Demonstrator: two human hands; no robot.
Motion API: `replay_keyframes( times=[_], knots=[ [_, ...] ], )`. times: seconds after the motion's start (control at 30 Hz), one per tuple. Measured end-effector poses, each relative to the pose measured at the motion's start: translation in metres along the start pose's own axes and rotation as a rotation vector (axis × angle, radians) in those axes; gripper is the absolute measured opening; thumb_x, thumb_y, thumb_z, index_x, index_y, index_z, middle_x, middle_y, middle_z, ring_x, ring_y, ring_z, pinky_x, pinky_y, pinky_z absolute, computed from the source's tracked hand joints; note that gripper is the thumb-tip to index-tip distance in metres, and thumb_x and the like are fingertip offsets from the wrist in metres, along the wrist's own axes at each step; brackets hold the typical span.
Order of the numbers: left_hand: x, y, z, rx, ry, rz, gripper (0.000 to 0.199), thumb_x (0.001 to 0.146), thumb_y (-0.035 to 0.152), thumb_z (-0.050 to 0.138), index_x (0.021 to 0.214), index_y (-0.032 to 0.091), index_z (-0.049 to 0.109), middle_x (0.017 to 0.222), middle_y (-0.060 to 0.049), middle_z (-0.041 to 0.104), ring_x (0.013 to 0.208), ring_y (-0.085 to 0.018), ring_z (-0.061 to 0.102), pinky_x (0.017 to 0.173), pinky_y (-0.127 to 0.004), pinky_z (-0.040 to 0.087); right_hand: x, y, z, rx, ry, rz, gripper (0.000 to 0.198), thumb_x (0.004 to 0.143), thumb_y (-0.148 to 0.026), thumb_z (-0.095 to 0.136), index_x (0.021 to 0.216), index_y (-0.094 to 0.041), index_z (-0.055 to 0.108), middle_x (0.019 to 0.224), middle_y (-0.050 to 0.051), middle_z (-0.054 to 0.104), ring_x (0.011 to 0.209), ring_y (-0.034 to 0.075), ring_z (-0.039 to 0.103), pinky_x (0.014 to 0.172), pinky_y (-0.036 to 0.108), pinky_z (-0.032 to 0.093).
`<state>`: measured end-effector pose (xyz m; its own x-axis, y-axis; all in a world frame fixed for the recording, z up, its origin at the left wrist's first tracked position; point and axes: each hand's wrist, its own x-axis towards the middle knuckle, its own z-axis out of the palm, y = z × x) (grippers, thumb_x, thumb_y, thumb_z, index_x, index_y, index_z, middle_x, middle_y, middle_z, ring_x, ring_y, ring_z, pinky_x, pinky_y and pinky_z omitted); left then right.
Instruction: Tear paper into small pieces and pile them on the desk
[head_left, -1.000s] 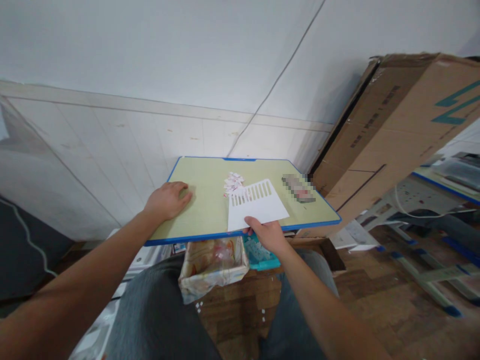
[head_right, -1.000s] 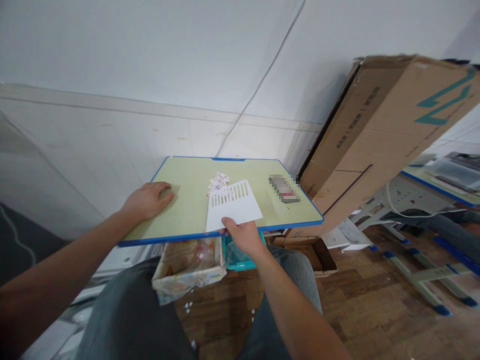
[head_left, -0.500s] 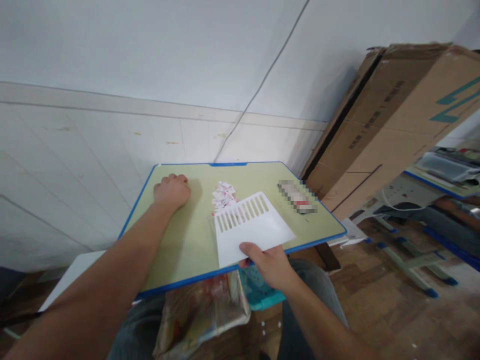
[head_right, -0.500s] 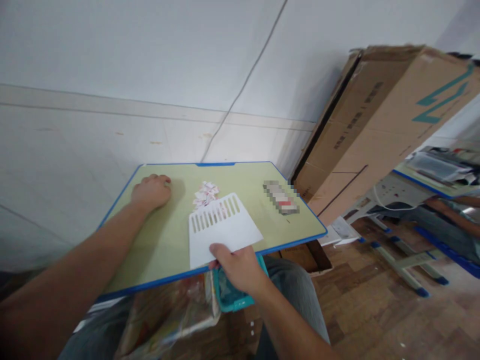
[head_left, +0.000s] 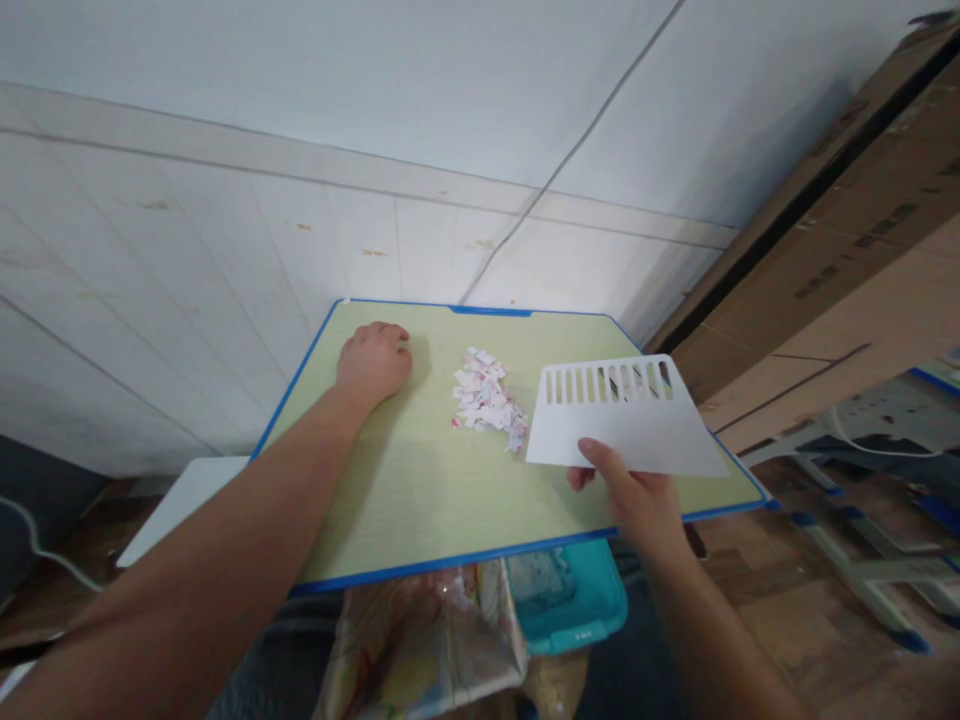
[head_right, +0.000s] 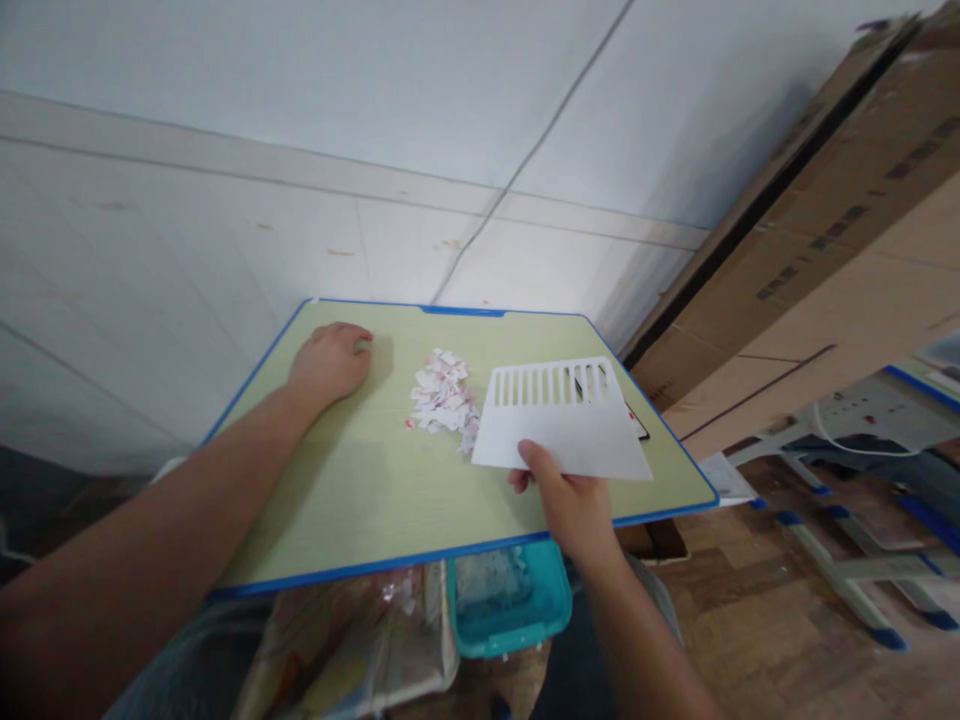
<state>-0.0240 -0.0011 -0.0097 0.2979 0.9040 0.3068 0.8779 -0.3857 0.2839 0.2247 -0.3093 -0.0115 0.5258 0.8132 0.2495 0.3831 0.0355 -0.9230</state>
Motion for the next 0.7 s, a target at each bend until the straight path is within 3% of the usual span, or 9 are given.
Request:
replay_keyframes(
  times=[0.13, 0.27, 0.47, 0.7],
  knots=[
    [0.000, 0.000, 0.001, -0.037, -0.005, 0.029, 0.056, 0.102, 0.023, 0.055, 0.149, 0.016, 0.083, 0.165, -0.018, 0.076, 0.158, -0.040, 0.064, 0.138, -0.057, 0.049, 0.025, -0.002, 0.004, 0.003, 0.012, 0.017, 0.042, 0.097, -0.057, 0.078, 0.067, -0.028, 0.072, 0.064, 0.005, 0.077, 0.063, 0.026, 0.072, 0.076, 0.039, 0.063],
    [0.001, -0.002, 0.003, -0.042, -0.044, 0.021, 0.056, 0.103, 0.025, 0.052, 0.147, 0.016, 0.086, 0.163, -0.018, 0.078, 0.155, -0.041, 0.068, 0.135, -0.058, 0.052, 0.035, -0.004, 0.006, -0.041, -0.057, 0.000, 0.046, 0.096, -0.059, 0.078, 0.063, -0.028, 0.073, 0.063, 0.006, 0.077, 0.064, 0.026, 0.073, 0.076, 0.039, 0.065],
    [0.002, -0.001, 0.003, -0.015, -0.056, 0.008, 0.055, 0.104, 0.026, 0.052, 0.147, 0.019, 0.087, 0.162, -0.014, 0.080, 0.154, -0.039, 0.070, 0.134, -0.053, 0.054, 0.026, 0.006, 0.006, 0.001, -0.081, 0.015, 0.042, 0.102, -0.051, 0.079, 0.066, -0.028, 0.076, 0.068, 0.006, 0.080, 0.067, 0.027, 0.077, 0.078, 0.038, 0.067],
    [0.001, 0.000, 0.001, -0.029, -0.067, 0.003, 0.056, 0.104, 0.025, 0.052, 0.147, 0.018, 0.087, 0.163, -0.014, 0.079, 0.154, -0.040, 0.070, 0.135, -0.054, 0.053, 0.021, 0.021, 0.007, 0.059, -0.087, 0.036, 0.044, 0.104, -0.056, 0.082, 0.071, -0.028, 0.077, 0.069, 0.006, 0.080, 0.067, 0.028, 0.076, 0.077, 0.040, 0.068]
  ],
)
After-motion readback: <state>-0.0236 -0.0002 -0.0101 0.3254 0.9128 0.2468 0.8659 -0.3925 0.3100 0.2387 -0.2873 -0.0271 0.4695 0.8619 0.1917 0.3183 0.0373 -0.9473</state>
